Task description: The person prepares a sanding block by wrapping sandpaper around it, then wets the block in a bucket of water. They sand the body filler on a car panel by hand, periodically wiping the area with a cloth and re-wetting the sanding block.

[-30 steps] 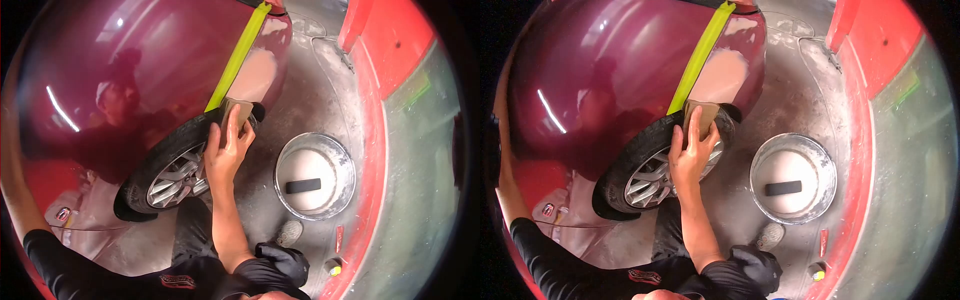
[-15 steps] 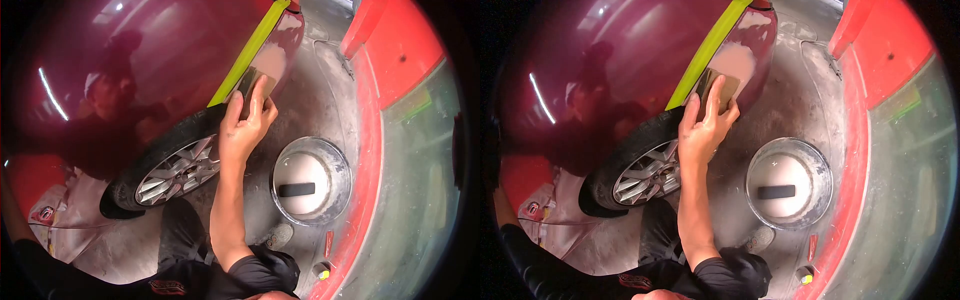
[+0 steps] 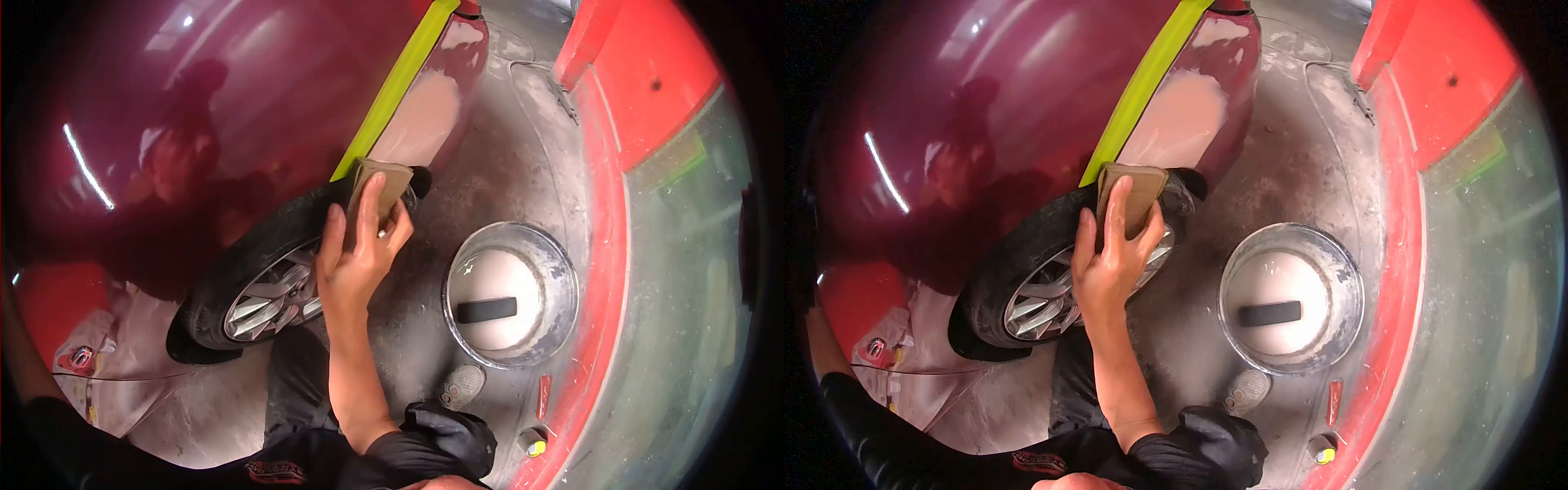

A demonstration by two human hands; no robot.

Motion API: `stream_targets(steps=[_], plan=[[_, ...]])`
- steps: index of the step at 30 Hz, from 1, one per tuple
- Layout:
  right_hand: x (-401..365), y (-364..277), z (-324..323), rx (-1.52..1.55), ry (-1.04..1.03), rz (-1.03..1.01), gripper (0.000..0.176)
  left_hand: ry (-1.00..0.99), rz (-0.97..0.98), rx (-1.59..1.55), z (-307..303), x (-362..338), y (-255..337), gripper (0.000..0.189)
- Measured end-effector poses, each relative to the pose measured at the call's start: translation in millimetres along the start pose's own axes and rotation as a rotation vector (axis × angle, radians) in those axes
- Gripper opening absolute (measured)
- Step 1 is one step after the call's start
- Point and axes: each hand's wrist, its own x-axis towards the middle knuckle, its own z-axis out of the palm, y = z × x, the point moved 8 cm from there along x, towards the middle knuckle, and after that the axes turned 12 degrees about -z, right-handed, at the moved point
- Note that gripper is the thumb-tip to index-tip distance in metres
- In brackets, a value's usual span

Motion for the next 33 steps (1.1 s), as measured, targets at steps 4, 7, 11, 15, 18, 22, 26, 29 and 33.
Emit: stream_targets(steps=[4,7,11,15,18,22,26,29,33], plan=[[36.8,34.1,1.4,0.033,0.056,0.100,0.058,-0.011,-0.003,0.004,5.0,-2.5,2.2,0.025],[31.4,29.5,-4.0,0.054,0.051,0.106,0.058,-0.007,0.012,0.009,6.3,-2.2,5.1,0.025],[1.9,7.4,-6.2,0.016,-0.020,0.039,0.059,-0.021,0.013,0.020,7.5,-5.0,7.2,0.024],[42.8,88.8,-0.7,0.065,0.051,0.230,0.059,-0.022,0.020,0.039,9.2,-0.6,7.7,0.023],[43.0,115.6,0.5,0.134,0.047,0.307,0.059,-0.031,0.030,0.045,12.6,2.6,8.0,0.023],[21.0,132.9,0.0,0.214,0.122,0.392,0.056,-0.074,0.054,0.081,19.6,10.8,1.7,0.023],[-19.2,147.3,-40.0,0.688,0.376,0.834,0.058,-0.136,0.102,0.145,33.3,28.3,8.5,0.023],[-27.5,146.0,-90.7,0.676,0.503,0.852,0.059,-0.161,0.090,0.200,37.0,22.3,30.6,0.023],[-14.2,148.7,-134.6,0.653,0.573,0.847,0.060,-0.269,-0.091,0.180,26.4,-46.3,98.6,0.023]])
